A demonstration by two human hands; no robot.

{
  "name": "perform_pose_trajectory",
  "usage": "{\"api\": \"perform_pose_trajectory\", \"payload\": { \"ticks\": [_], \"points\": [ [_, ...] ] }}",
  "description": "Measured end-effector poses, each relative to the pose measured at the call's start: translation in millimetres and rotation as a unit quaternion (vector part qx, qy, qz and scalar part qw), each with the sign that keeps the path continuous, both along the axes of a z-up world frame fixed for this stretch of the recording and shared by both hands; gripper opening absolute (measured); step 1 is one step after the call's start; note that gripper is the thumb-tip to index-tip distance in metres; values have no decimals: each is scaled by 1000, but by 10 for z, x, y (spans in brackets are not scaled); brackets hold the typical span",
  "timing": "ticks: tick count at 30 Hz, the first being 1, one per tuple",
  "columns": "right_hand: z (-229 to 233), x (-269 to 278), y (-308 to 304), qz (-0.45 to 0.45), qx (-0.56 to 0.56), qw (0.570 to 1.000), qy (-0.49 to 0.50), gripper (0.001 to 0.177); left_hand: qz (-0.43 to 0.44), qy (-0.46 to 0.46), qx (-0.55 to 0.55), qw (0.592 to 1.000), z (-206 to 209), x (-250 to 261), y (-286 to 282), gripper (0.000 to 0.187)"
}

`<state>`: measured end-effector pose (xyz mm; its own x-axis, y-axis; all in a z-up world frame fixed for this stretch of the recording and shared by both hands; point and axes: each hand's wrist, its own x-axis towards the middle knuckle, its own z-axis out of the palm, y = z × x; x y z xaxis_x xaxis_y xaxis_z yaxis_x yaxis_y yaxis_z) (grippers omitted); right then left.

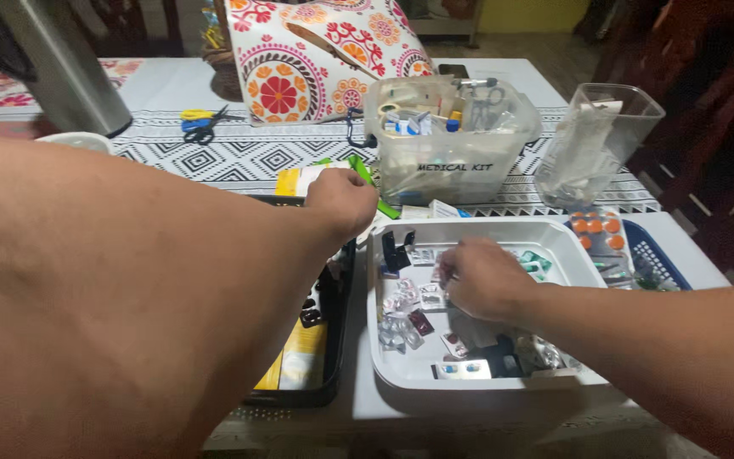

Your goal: The person opens several medicine boxes, removes blister packs and leaflets, and places them into separate trays on a table. The person handles multiple boxes and blister packs one at a time, sorting them into a black tray and a white tray.

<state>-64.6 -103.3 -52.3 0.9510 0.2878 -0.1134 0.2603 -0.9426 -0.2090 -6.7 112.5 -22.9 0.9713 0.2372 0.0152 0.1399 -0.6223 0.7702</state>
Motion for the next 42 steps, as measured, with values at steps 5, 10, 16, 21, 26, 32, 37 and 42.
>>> {"api": "perform_pose_trajectory", "payload": {
  "ticks": [5,10,16,21,26,32,37,42],
  "points": [
    [85,-156,197,73,120,972,187,34,-64,44,37,996,-22,8,-47,25],
    [-52,-262,154,135,111,978,111,34,-84,43,66,993,-5,-44,-35,26],
    [-198,13,-30,-90,415,875,232,12,-78,-11,28,997,10,1,-67,27],
    [-9,393,-51,-155,542,825,31,13,-123,78,-93,985,20,366,-297,39],
    [108,411,-60,-130,495,855,-81,15,-165,294,-365,868,-71,535,-422,15],
    [169,190,40,-216,575,789,21,37,-165,290,-409,849,-121,464,-410,10],
    [239,122,52,-247,569,782,54,39,-156,292,-386,861,-112,379,-412,9],
    [201,176,-11,-219,598,767,73,40,-157,286,-386,863,-18,276,-396,8]
  ]
}}
